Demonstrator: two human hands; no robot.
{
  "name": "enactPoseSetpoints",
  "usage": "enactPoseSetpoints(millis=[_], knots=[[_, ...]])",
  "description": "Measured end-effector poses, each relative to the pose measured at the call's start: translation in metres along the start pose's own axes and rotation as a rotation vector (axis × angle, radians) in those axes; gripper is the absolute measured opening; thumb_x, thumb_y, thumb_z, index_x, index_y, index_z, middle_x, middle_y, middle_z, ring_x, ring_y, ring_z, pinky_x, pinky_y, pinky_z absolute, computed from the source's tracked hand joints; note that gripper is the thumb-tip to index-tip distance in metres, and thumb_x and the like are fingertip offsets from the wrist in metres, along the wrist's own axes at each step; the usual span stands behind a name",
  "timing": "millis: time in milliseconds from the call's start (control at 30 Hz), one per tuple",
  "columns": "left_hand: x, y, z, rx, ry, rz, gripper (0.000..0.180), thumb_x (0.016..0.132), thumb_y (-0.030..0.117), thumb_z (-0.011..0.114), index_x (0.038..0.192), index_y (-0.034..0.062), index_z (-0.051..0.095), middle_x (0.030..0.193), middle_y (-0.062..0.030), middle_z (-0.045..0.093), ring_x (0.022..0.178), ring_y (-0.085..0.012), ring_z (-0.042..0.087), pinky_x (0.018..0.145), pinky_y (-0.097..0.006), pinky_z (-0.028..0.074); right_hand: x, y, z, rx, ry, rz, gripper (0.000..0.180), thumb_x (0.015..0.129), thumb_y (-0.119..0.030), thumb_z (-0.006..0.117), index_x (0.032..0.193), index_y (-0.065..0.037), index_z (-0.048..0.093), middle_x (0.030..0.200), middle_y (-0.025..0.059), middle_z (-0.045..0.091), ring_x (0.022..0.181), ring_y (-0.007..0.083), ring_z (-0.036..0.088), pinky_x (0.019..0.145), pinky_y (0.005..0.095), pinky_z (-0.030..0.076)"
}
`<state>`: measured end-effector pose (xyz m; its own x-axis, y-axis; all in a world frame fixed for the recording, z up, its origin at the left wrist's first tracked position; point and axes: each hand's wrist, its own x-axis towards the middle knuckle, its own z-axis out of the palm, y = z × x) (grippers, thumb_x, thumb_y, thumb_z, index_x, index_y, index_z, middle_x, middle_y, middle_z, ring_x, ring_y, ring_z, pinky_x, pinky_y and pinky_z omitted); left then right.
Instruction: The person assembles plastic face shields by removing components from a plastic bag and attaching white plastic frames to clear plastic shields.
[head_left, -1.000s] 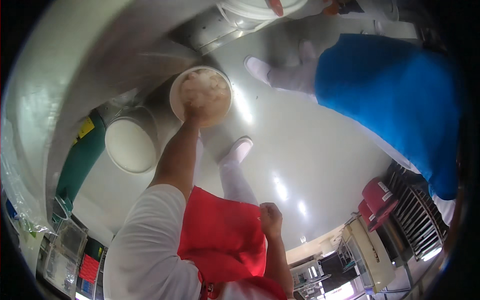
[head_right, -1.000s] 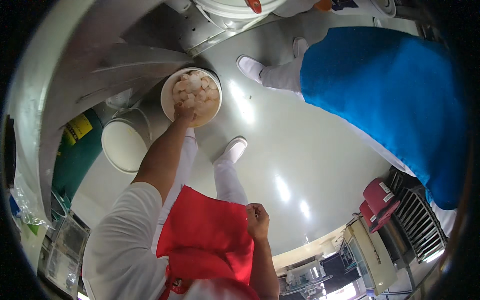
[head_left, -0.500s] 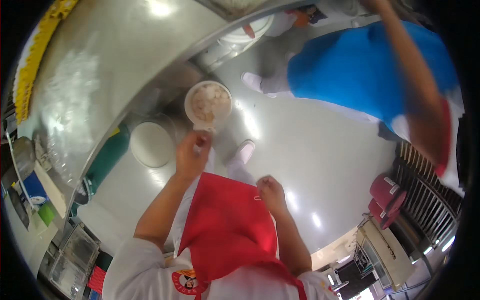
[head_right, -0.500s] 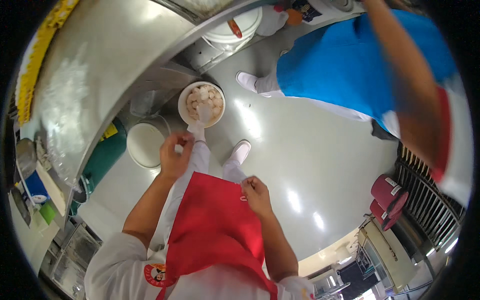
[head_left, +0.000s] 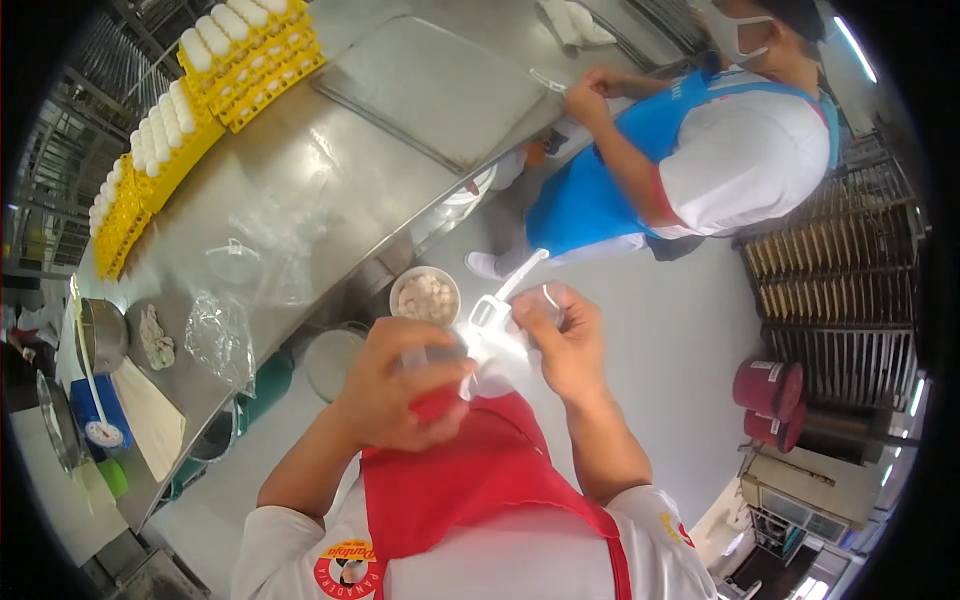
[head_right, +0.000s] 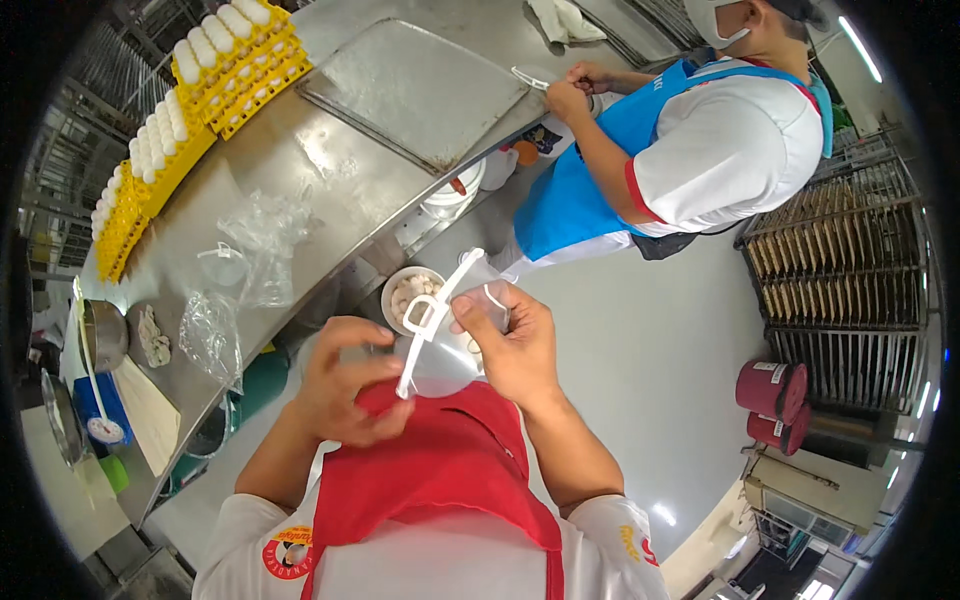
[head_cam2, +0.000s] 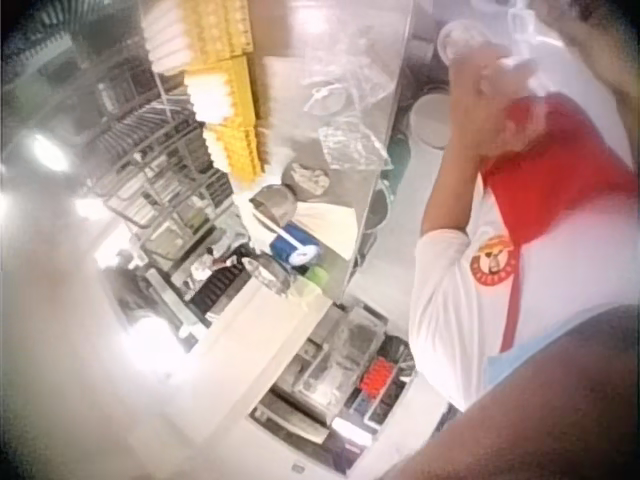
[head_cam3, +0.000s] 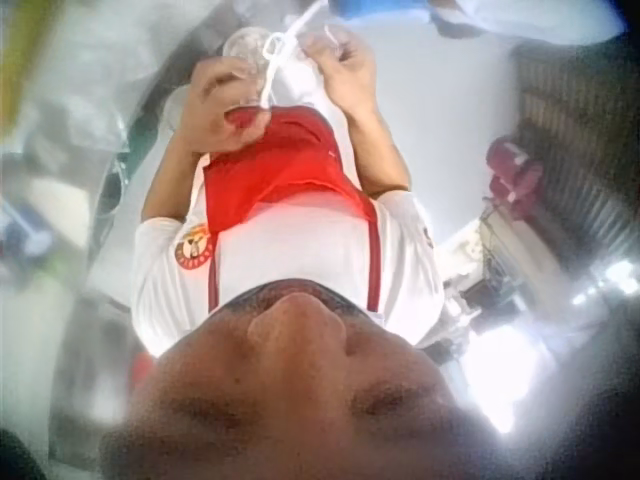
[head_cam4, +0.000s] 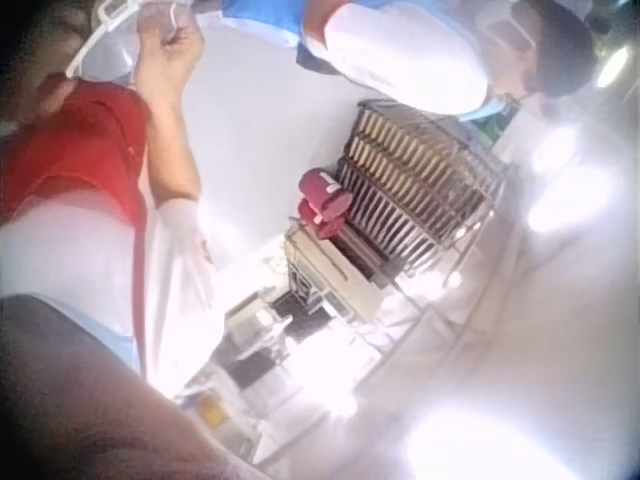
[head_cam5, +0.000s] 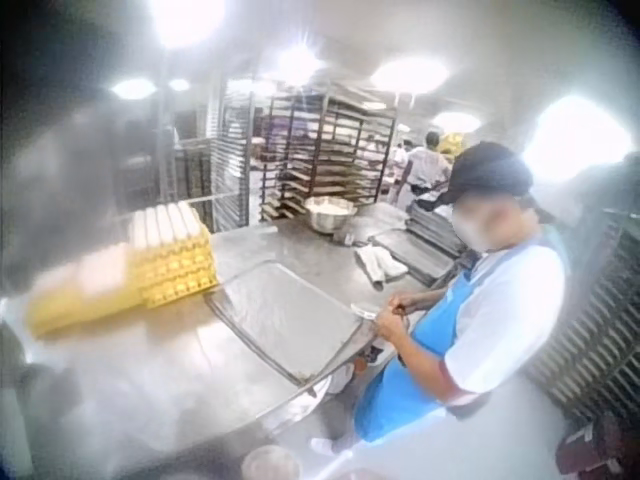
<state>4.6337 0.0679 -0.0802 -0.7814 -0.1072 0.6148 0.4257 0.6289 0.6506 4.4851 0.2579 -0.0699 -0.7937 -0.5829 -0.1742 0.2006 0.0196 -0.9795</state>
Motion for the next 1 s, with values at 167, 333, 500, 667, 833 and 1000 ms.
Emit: enactPoseSetpoints(millis=[167, 333, 500, 667, 833, 1000], knots=[[0.011, 0.003, -0.022, -0.823, 0.028, -0.487, 0.061, 0.091, 0.000, 0.070, 0.149, 0.0042, 0.051, 0.140, -0.0130, 0.056, 0.112, -0.0179, 0.062, 0.094, -0.035, 0.052, -0.016, -0.004, 0.023, -0.023, -0.108, -0.089, 0.012, 0.100, -0.015, 0.076, 0.096, -0.003, 0.076, 0.085, -0.0004, 0.072, 0.073, 0.0039, 0.059, 0.066, 0.0232, 0.046], [0.057, 0.019, -0.035, -0.432, -0.090, -0.423, 0.031, 0.094, 0.006, 0.077, 0.124, -0.0011, 0.073, 0.104, -0.0076, 0.073, 0.091, -0.0124, 0.068, 0.083, -0.028, 0.055, -0.022, -0.014, 0.054, -0.001, -0.064, -0.163, 0.014, 0.099, -0.016, 0.078, 0.096, -0.002, 0.075, 0.079, -0.0035, 0.062, 0.070, 0.0042, 0.051, 0.061, 0.0253, 0.040], [0.066, 0.024, -0.040, -0.371, -0.104, -0.359, 0.023, 0.096, 0.007, 0.077, 0.118, -0.0011, 0.076, 0.103, -0.0077, 0.071, 0.090, -0.0123, 0.067, 0.080, -0.028, 0.055, -0.012, -0.010, 0.045, -0.149, -0.106, -0.361, 0.016, 0.099, -0.018, 0.079, 0.096, -0.003, 0.075, 0.077, -0.0014, 0.056, 0.069, 0.0068, 0.049, 0.060, 0.0276, 0.039], [0.062, 0.011, -0.033, -0.625, -0.162, -0.405, 0.019, 0.099, 0.005, 0.075, 0.117, -0.0019, 0.074, 0.104, -0.0072, 0.069, 0.089, -0.0127, 0.067, 0.078, -0.028, 0.054, -0.005, -0.017, 0.035, -0.102, -0.262, -0.341, 0.017, 0.100, -0.019, 0.078, 0.101, -0.002, 0.075, 0.079, -0.0021, 0.059, 0.073, 0.0055, 0.050, 0.062, 0.0266, 0.039], [0.068, 0.017, -0.023, -0.733, -0.163, -0.543, 0.017, 0.099, 0.003, 0.074, 0.114, -0.0040, 0.072, 0.103, -0.0070, 0.068, 0.091, -0.0112, 0.067, 0.079, -0.027, 0.055, 0.001, -0.013, 0.026, 0.018, -0.349, -0.189, 0.020, 0.100, -0.019, 0.077, 0.110, -0.002, 0.075, 0.085, -0.0044, 0.062, 0.077, 0.0039, 0.051, 0.065, 0.0247, 0.040], [0.066, 0.014, -0.017, -0.744, -0.172, -0.564, 0.016, 0.099, 0.001, 0.073, 0.114, -0.0045, 0.072, 0.103, -0.0067, 0.069, 0.092, -0.0109, 0.068, 0.080, -0.027, 0.055, 0.003, -0.006, 0.021, 0.036, -0.341, -0.274, 0.026, 0.100, -0.020, 0.076, 0.119, -0.002, 0.073, 0.090, -0.0034, 0.060, 0.080, 0.0042, 0.051, 0.067, 0.0240, 0.039]])
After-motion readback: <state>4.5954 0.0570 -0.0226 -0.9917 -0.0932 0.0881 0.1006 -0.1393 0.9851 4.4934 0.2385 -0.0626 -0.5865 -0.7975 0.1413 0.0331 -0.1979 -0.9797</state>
